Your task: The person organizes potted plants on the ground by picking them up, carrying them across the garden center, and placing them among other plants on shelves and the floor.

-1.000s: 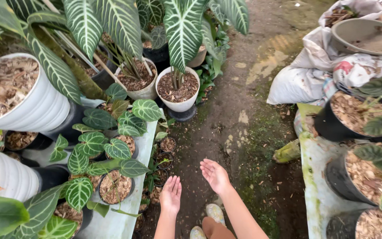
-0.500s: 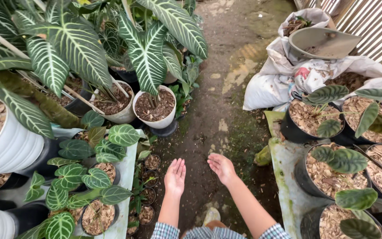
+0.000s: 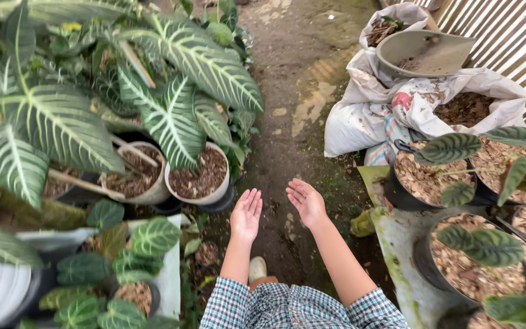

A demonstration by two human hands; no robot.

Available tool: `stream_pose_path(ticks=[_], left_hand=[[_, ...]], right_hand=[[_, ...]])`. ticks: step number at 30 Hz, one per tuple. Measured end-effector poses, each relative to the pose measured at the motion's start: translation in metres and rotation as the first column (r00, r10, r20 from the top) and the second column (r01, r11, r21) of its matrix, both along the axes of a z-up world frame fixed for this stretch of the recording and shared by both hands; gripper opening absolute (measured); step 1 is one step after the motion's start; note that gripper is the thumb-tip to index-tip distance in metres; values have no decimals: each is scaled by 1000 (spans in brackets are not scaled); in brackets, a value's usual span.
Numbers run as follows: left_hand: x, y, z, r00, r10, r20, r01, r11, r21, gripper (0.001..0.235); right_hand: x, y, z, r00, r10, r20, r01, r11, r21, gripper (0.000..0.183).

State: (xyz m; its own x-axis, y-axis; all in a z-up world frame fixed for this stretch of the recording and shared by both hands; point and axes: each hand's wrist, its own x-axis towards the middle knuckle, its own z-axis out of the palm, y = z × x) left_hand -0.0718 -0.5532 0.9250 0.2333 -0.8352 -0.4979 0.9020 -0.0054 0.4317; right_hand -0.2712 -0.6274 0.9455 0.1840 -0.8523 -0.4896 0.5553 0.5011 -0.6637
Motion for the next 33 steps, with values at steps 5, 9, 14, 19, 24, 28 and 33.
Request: stream_pose_path(ticks=[5, 9, 14, 19, 24, 28, 33], left_hand=[[37, -84, 20, 994, -104, 40, 106, 994, -41, 45], [53, -130, 27, 977, -196, 87, 198, 980, -14, 45], [51, -177, 12, 972, -233, 26, 233, 973, 8, 42], [30, -237, -8, 969, -245, -25, 245, 970, 9, 40], [1, -301, -16, 974, -225, -42, 225, 974, 8, 40], [-29, -362, 14, 974, -224, -25, 225, 974, 22, 39], [-56, -416, 47, 982, -187, -18, 187, 982, 28, 39]], right_hand=[[49, -66, 11, 996, -82, 41, 83, 996, -26, 34], [77, -105, 17, 986, -140, 90, 144, 989, -29, 32], [77, -130, 11, 979, -187, 84, 186, 982, 16, 28], [54, -184, 3, 968, -240, 73, 239, 971, 20, 27], [25, -263, 13, 974, -224, 45, 224, 975, 11, 26], [2, -330, 41, 982, -177, 66, 176, 984, 19, 26], [-15, -394, 57, 992, -97, 83, 100, 994, -32, 25]])
